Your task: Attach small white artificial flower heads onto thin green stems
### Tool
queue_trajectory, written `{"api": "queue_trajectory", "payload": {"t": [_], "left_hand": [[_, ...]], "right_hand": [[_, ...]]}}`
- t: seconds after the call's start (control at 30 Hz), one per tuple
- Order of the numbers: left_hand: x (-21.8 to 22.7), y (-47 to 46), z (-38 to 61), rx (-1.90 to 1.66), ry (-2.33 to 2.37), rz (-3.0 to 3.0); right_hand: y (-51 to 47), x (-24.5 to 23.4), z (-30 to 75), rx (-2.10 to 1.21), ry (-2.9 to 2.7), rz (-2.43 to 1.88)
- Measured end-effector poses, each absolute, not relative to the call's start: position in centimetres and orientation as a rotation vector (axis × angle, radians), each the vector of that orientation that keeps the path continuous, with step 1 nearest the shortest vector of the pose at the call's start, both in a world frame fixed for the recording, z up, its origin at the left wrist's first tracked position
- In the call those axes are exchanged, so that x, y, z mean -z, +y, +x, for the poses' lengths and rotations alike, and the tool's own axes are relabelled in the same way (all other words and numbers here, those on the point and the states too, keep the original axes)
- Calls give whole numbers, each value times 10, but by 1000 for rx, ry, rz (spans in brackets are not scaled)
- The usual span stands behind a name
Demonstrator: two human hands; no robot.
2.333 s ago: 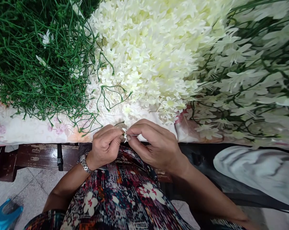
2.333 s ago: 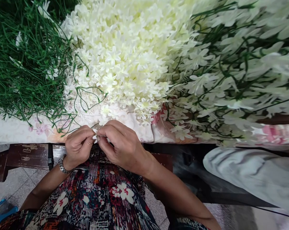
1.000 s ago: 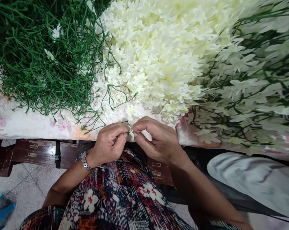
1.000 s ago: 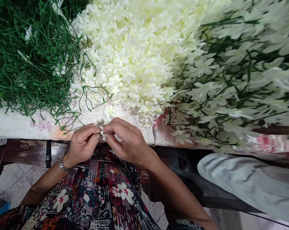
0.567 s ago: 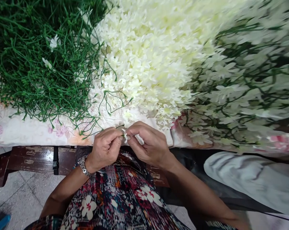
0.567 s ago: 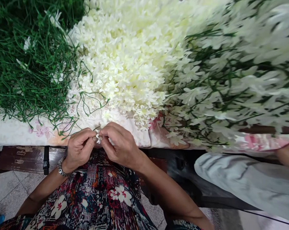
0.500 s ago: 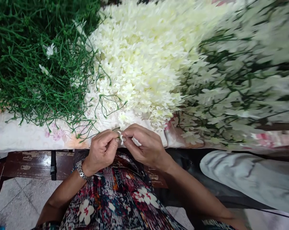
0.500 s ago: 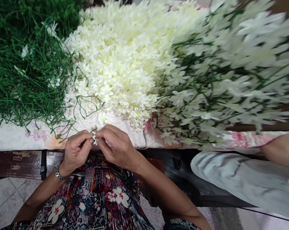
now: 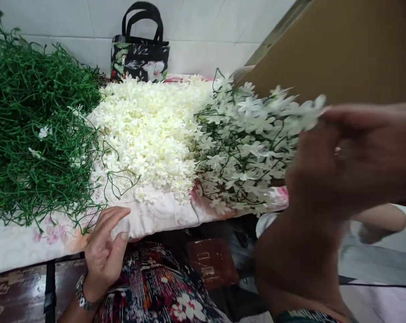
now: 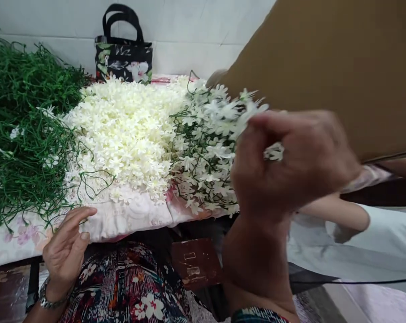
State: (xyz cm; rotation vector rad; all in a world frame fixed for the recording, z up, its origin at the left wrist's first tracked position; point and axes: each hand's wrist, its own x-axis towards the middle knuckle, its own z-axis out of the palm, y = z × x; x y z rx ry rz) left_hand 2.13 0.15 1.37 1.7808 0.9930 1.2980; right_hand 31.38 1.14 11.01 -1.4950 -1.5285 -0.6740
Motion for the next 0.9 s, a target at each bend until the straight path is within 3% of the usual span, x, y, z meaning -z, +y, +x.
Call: {"api": "queue_trajectory", "payload": {"t": [0.03, 0.07, 0.23, 0.47, 0.63, 0.9], "left_hand": [[-11, 1, 22, -1264, 990, 1801], [-8, 0, 22, -1233, 984, 1824], [-1, 0, 14, -1202, 999, 1889], [-3, 3, 2, -1306, 1061, 1916], [0, 7, -2, -1331, 1157, 2105], [-8, 17, -5, -966, 1288, 2551]], "right_hand": [[16, -117, 324, 952, -1418, -1607], [21, -122, 331, 980, -1500, -1786], [24, -127, 334, 826, -1581, -2030], [6, -95, 292, 862, -1497, -1591], [22, -51, 228, 311, -2212, -1167], [65, -35, 176, 266, -2283, -1265]]}}
